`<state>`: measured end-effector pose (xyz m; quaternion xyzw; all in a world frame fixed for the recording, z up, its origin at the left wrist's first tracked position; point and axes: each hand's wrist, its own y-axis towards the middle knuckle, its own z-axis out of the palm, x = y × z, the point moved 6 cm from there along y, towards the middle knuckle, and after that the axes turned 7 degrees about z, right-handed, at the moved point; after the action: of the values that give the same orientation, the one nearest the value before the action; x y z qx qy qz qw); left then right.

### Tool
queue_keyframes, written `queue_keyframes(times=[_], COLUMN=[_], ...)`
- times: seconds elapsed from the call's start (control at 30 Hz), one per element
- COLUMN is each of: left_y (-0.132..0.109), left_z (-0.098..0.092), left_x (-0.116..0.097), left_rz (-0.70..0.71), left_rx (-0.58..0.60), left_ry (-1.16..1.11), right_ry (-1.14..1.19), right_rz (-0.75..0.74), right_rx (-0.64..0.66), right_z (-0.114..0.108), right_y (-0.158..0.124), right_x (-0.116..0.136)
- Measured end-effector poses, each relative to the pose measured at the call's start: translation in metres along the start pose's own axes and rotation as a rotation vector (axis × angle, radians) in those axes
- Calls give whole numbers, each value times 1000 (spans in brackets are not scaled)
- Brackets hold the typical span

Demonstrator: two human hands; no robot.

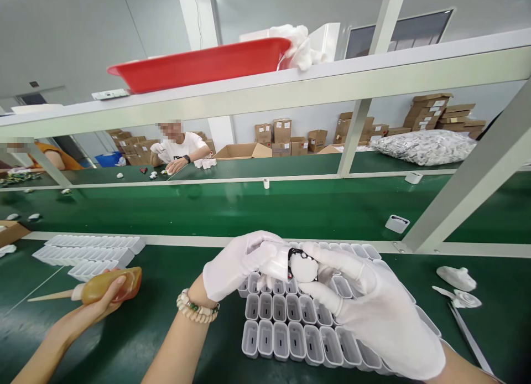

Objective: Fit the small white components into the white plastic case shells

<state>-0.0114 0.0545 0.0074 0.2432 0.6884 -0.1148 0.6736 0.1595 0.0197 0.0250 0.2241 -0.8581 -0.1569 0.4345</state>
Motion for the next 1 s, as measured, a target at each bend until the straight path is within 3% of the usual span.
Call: queue_keyframes(times=[0.47, 0.73, 1.0], left_y=[0, 1, 2], left_z=[6, 9, 8], left_x=[1, 1, 7], left_rz=[16, 12, 6], left_rx=[-15, -37, -17], left_ry=[-49, -46, -98], right_ry=[-50, 35, 29], right_rz=[-76, -31, -99], right_rx=[-47, 41, 70], right_z=[-1, 5, 8], right_y=[1, 3, 5], right_x=[6, 3, 5])
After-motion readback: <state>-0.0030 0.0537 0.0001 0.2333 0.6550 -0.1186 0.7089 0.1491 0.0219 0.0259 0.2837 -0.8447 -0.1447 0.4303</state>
